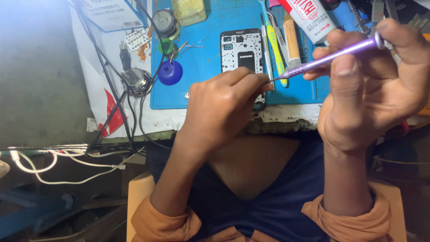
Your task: The person works on a disassembled Samsung phone frame on a repair bench, using a small purple hand tool to scrape and pick at components inside the phone housing. They reposition the phone and continue working on its interior, then hold the phone and connect a white charging cable to it.
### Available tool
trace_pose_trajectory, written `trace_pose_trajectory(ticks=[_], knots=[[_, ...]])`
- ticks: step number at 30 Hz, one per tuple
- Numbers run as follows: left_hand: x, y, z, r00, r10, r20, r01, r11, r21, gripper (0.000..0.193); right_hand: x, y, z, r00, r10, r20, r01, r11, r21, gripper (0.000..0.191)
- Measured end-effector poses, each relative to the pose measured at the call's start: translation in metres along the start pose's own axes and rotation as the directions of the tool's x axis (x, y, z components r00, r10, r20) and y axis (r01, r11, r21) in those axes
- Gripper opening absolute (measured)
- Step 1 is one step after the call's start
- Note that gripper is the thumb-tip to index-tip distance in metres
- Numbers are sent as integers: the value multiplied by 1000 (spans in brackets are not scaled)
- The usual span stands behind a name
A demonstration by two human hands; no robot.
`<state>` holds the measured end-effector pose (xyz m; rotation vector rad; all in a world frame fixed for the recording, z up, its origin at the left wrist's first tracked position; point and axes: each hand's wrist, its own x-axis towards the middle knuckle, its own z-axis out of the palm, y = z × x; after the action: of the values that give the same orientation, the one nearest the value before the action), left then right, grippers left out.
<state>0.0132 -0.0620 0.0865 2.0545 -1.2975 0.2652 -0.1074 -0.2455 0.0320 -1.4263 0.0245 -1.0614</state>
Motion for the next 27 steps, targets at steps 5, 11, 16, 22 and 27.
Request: trace_pose_trajectory(ticks=[5, 11, 16, 22, 27], knots=[[-28, -38, -29, 998, -32, -54, 36, 997, 67, 18, -2, 3, -2, 1000, 11, -22, -11, 1000, 10, 30], [-48, -64, -64, 988, -152, -11, 151, 968, 202, 26, -7, 12, -14, 994, 103, 38, -100, 992, -72, 26], [-46, -58, -64, 979, -179, 94, 147, 950, 275, 24, -4, 18, -20, 987, 137, 88, -126, 986, -112, 30], [-42, -54, -61, 975, -187, 124, 145, 948, 283, 18, -5, 6, 0, 992, 117, 39, -112, 988, -107, 26], [-42, -57, -65, 977, -168, 131, 129, 956, 265, 17, 0, -5, 24, 968, -37, 249, 73, 988, -137, 30]])
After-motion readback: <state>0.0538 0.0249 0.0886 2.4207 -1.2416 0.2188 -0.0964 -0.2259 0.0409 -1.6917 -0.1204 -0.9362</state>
